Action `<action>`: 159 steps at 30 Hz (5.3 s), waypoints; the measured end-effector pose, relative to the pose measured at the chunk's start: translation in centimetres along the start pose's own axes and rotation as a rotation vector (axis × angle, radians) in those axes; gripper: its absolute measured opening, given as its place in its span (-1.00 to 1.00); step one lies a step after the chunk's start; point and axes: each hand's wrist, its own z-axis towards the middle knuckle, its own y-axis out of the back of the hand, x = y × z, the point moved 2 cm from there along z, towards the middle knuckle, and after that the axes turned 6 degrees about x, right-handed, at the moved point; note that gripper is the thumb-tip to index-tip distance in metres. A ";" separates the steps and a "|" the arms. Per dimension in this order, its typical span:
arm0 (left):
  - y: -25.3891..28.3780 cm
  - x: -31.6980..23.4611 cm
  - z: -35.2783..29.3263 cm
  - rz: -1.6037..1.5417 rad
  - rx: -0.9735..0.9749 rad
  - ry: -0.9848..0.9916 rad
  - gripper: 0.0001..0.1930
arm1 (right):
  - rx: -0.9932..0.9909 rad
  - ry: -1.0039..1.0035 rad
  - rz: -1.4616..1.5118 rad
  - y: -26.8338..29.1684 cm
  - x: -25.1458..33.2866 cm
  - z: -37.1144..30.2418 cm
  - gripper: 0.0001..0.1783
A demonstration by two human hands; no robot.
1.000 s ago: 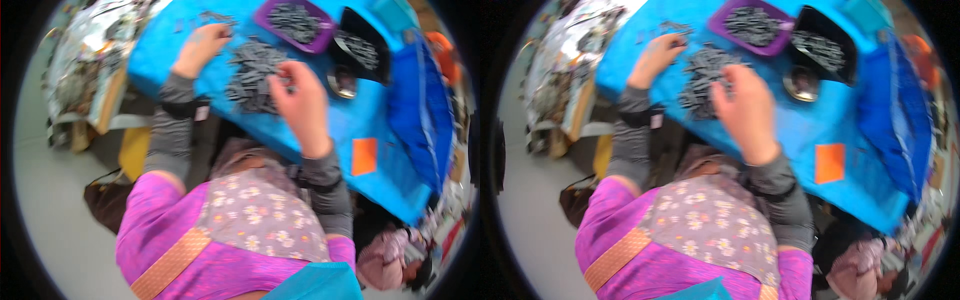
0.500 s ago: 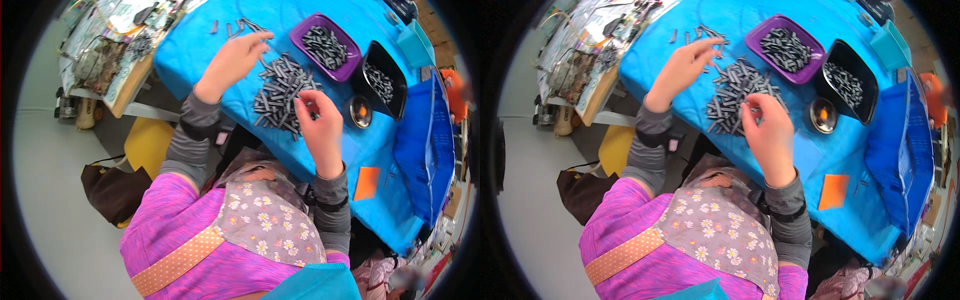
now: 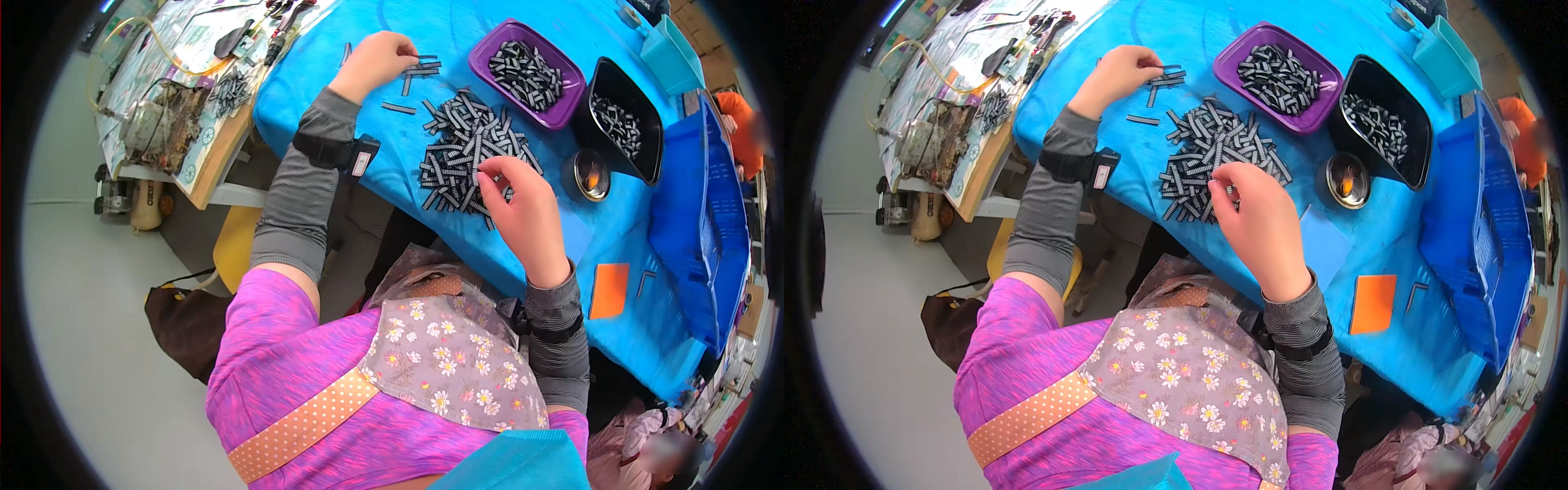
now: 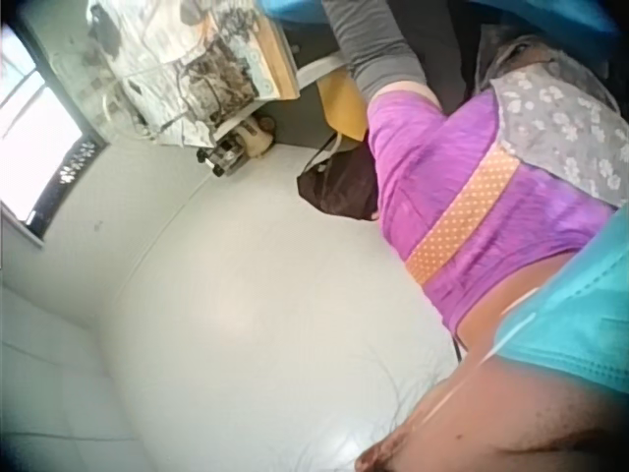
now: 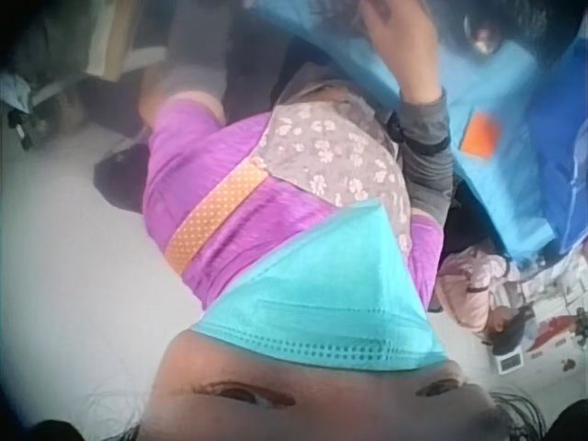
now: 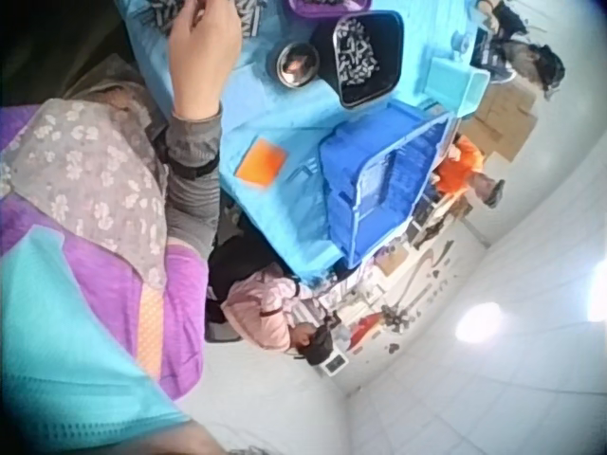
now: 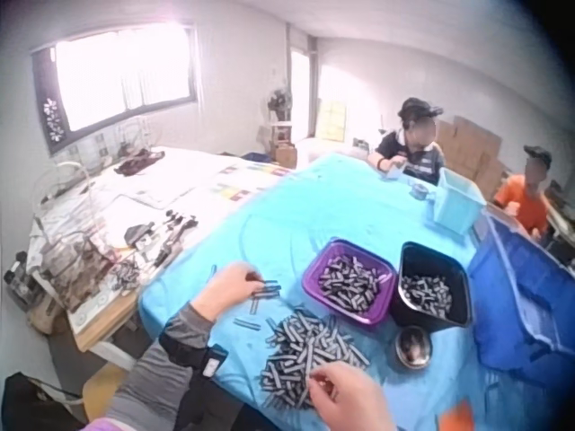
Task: Assembling and checking small black components, possibly shoe laces or aglets, by hand.
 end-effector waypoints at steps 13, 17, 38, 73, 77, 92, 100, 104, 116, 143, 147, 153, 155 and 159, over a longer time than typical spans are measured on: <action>-1.8 -10.3 -7.4 -0.752 0.180 -0.161 -0.82 | -0.223 -0.020 0.309 -0.3 1.0 2.0 -0.76; -2.2 -11.4 -8.5 -0.758 0.187 -0.111 -0.84 | -0.317 0.110 0.131 0.4 0.3 1.7 -0.89; -6.3 -10.4 -8.5 -0.940 0.038 0.063 -0.73 | -0.225 -0.062 0.175 0.7 -1.6 0.5 -0.86; 3.0 8.8 -2.6 0.023 -0.179 0.343 -0.69 | 0.005 0.144 -0.070 1.8 0.5 -1.3 -0.83; 2.9 6.4 -3.2 -0.044 -0.237 0.325 -0.75 | 0.008 0.125 -0.047 1.6 0.3 -1.2 -0.83; 1.6 0.6 -5.9 -0.040 -0.333 0.213 -0.71 | 0.036 0.084 0.034 0.9 0.4 -1.5 -0.86; -3.5 -4.6 -7.3 0.090 -0.085 0.164 -0.69 | 0.066 0.045 0.051 0.7 0.8 -1.5 -0.86; -2.9 -5.5 -8.2 -0.022 -0.221 0.164 -0.74 | 0.070 0.079 0.027 1.0 0.5 -1.4 -0.85; -3.9 -10.1 -11.0 -0.097 -0.379 -0.487 -0.85 | -0.189 0.176 0.109 -0.5 0.4 0.3 -0.85; 1.1 -2.7 -6.8 0.092 -0.365 0.230 -0.59 | -0.257 0.126 0.140 1.4 -0.8 -1.1 -0.86; -0.8 1.6 -4.4 0.214 -0.387 0.219 -0.57 | -0.239 0.123 0.148 1.5 -0.8 -1.4 -0.85; -2.7 -2.1 -4.3 -0.422 0.142 0.053 -0.62 | -0.249 -0.022 0.242 2.5 -2.1 -2.9 -0.83; -1.9 -3.8 -5.9 -0.415 0.037 0.038 -0.64 | -0.262 -0.013 0.252 2.8 -2.6 -3.7 -0.84; -1.0 -7.9 -9.0 -0.240 -0.280 0.005 -0.72 | -0.277 -0.185 0.474 2.8 -3.8 -5.9 -0.86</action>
